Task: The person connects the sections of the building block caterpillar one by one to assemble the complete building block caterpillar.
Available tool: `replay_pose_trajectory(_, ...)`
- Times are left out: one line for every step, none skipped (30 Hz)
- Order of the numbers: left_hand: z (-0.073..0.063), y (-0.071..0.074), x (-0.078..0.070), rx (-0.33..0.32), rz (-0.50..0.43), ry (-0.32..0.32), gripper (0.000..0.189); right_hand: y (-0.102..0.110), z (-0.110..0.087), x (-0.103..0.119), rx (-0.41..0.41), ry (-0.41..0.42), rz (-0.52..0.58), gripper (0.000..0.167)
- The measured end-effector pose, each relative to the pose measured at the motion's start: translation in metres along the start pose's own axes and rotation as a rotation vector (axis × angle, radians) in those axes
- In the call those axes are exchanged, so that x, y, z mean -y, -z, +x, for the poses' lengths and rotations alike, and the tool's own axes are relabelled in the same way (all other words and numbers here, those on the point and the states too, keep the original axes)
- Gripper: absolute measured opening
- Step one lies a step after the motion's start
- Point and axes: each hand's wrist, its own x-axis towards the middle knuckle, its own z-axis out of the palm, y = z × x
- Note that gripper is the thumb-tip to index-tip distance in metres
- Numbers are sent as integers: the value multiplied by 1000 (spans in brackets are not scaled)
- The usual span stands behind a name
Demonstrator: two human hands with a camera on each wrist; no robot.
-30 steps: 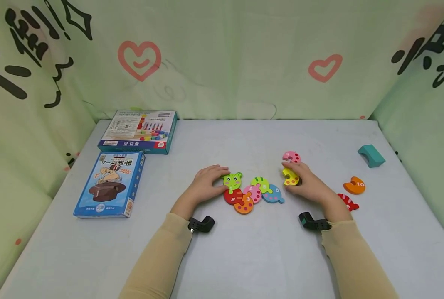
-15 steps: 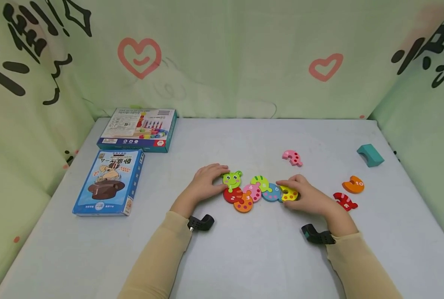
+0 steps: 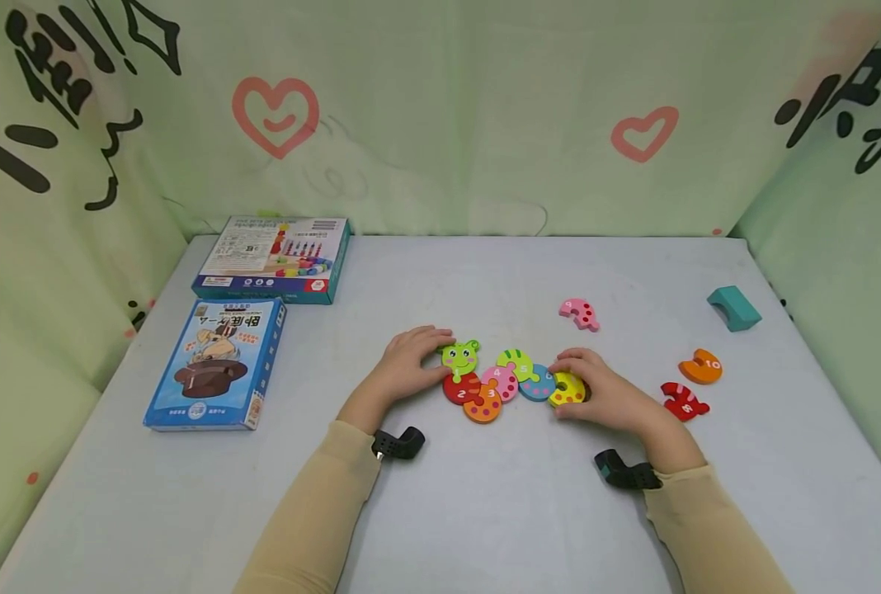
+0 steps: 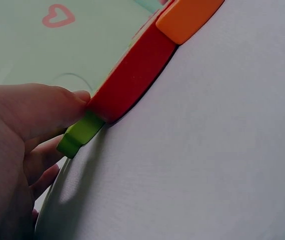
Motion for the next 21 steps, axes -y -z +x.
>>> replay_pose_trajectory(0,0,0,1,1,-1,49,0,0,0,3,3,4,57)
replay_pose_trajectory(0,0,0,1,3,-3,49,-1,0,0,5,4,6,57)
replay_pose_trajectory(1,0,0,1,1,-6,49,-1,0,0,7,4,8,57)
replay_pose_trajectory(1,0,0,0,2,-7,49,-2,0,0,8,4,7,57)
replay_pose_trajectory(1,0,0,0,3,-9,49,-2,0,0,10,2,7,57)
replay_pose_trajectory(1,0,0,1,4,-9,49,-2,1,0,12,2,6,57)
replay_pose_trajectory(1,0,0,2,5,-10,49,-3,1,0,13,2,5,57)
replay_pose_trajectory(1,0,0,2,5,-11,49,-3,1,0,15,3,0,58)
replay_pose_trajectory(1,1,0,2,6,-11,49,-4,1,0,15,6,-2,58)
replay_pose_trajectory(0,1,0,2,8,-11,49,-4,1,0,16,8,-4,58)
replay_pose_trajectory(0,1,0,3,8,-11,49,-5,2,0,17,9,-4,58)
replay_pose_trajectory(0,1,0,3,7,-12,49,-5,2,0,17,12,-6,58)
replay_pose_trajectory(0,1,0,3,6,-11,49,-5,2,1,17,13,-8,58)
replay_pose_trajectory(0,1,-1,2,5,-11,49,-5,2,1,18,13,-9,58)
replay_pose_trajectory(0,2,-1,1,4,-10,49,-6,2,2,18,13,-9,57)
replay_pose_trajectory(0,2,-1,1,2,-10,49,-6,2,3,19,13,-10,57)
replay_pose_trajectory(0,2,-1,1,1,-9,49,-6,2,3,20,13,-11,57)
replay_pose_trajectory(-1,2,-1,0,-1,-9,49,-6,2,3,20,13,-11,57)
replay_pose_trajectory(-1,2,-1,-1,-2,-9,49,-6,1,4,20,13,-11,57)
replay_pose_trajectory(0,2,-1,-1,-3,-10,48,-6,1,4,19,12,-11,57)
replay_pose_trajectory(0,1,-1,-1,-3,-11,48,-6,1,4,19,10,-13,57)
